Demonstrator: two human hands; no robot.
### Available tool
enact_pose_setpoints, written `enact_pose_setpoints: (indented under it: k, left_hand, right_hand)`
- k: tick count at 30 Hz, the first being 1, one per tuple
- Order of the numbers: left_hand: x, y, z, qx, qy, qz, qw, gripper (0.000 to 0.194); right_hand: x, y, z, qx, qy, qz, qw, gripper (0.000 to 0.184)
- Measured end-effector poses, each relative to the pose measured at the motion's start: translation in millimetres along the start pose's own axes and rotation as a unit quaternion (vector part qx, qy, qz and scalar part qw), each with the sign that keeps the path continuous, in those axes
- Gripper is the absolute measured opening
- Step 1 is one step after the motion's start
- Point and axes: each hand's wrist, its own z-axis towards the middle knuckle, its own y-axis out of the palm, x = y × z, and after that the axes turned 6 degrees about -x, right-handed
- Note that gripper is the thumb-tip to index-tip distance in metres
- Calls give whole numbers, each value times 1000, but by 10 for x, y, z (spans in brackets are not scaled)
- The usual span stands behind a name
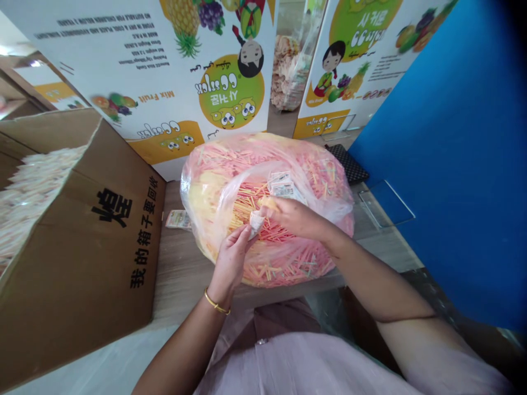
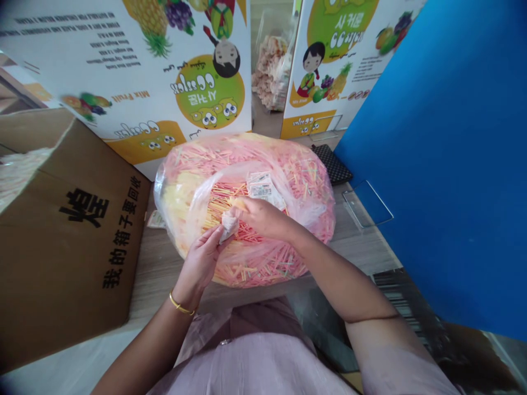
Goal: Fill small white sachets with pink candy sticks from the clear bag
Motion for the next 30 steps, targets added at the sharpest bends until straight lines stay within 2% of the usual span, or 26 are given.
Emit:
enact_pose_setpoints:
  k: [2, 4, 6, 10, 15, 19, 22, 27, 30]
  left_hand:
    - [-7, 0, -11, 2, -1, 6, 1000, 38]
    - [-17, 14, -21, -1, -2, 12, 1000, 38]
    - [-26, 34, -33, -7, -2, 19, 1000, 39]
    - [-23, 59, -51, -13, 2, 40, 999, 41]
    - [23, 64, -50, -22, 16, 39, 999, 40]
    - [23, 53, -37, -17, 17, 33, 999, 36]
    - [0, 52, -22, -27, 13, 31, 999, 35]
    - [-13, 76, -7, -28, 3, 28, 999, 39]
    - [-3, 88, 1, -30, 3, 31, 999, 40]
  right_hand:
    - [-35, -62, 39, 63, -23, 157, 985, 49]
    - [-107, -72, 92, 132, -32, 261, 956, 54]
    - [-190, -19, 141, 193, -39, 295, 935, 58]
    - [-280, 199, 170, 254, -49, 265, 929, 63]
    - [-181, 371, 133, 184, -122, 255, 941, 58]
    - [-68, 362, 87, 121, -94, 257, 954, 47]
    - [-29, 318, 51, 77, -61, 256, 962, 47]
    - [-52, 234, 35, 128, -80, 143, 978, 60]
    - [-66, 247, 51, 150, -77, 145, 975, 56]
